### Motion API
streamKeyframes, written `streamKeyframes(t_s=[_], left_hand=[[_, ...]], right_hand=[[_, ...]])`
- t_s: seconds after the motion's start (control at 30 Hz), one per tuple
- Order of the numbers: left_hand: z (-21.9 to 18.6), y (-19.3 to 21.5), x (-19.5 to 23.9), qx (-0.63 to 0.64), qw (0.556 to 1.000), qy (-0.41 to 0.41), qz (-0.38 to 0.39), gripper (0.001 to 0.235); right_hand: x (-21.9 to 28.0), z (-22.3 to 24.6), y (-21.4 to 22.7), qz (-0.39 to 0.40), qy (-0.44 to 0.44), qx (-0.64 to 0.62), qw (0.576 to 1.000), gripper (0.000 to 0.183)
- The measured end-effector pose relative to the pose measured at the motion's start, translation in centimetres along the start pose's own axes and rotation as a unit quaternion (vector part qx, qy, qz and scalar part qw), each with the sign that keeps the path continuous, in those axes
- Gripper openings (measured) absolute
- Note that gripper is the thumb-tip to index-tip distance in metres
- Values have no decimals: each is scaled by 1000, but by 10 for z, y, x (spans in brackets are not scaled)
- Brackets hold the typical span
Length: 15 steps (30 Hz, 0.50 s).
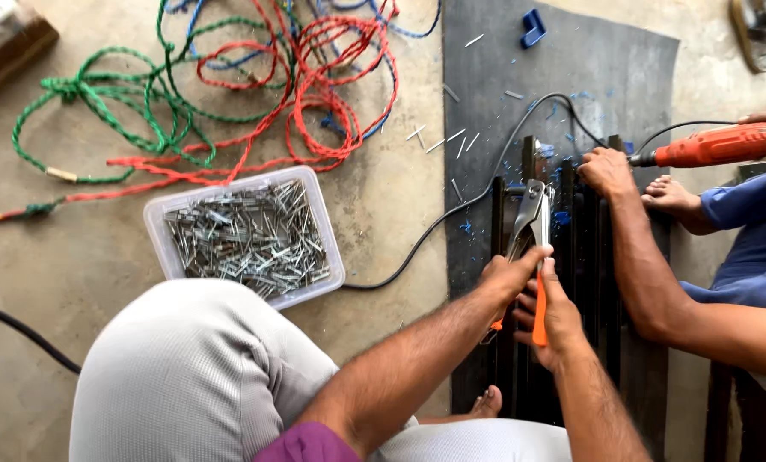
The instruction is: The person fits plastic corner pieces into metal frame slats, drills holes into the slats using a power drill, and fastens rivets into the drilled holes with a rivet gun.
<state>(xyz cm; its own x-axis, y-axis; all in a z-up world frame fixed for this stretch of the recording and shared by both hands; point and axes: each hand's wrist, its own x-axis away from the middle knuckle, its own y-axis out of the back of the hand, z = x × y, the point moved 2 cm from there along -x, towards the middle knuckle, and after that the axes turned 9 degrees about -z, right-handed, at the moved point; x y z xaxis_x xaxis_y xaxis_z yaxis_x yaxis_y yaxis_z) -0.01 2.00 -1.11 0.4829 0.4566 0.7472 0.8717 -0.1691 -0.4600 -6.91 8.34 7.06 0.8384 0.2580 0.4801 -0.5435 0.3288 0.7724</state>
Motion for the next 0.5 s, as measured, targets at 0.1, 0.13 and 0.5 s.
streamKeyframes(t_s=[0.1,0.13,0.5], left_hand=[[-12,7,22,70,993,82,38,85],[-16,10,27,65,993,97,30,82],[-5,-11,7,81,986,138,46,76]], right_hand=[[5,-2,-9,128,-78,-71,986,99],[5,-2,-14,147,-63,-74,984,99],[-31,-21,-3,192,-15,-62,979,100]])
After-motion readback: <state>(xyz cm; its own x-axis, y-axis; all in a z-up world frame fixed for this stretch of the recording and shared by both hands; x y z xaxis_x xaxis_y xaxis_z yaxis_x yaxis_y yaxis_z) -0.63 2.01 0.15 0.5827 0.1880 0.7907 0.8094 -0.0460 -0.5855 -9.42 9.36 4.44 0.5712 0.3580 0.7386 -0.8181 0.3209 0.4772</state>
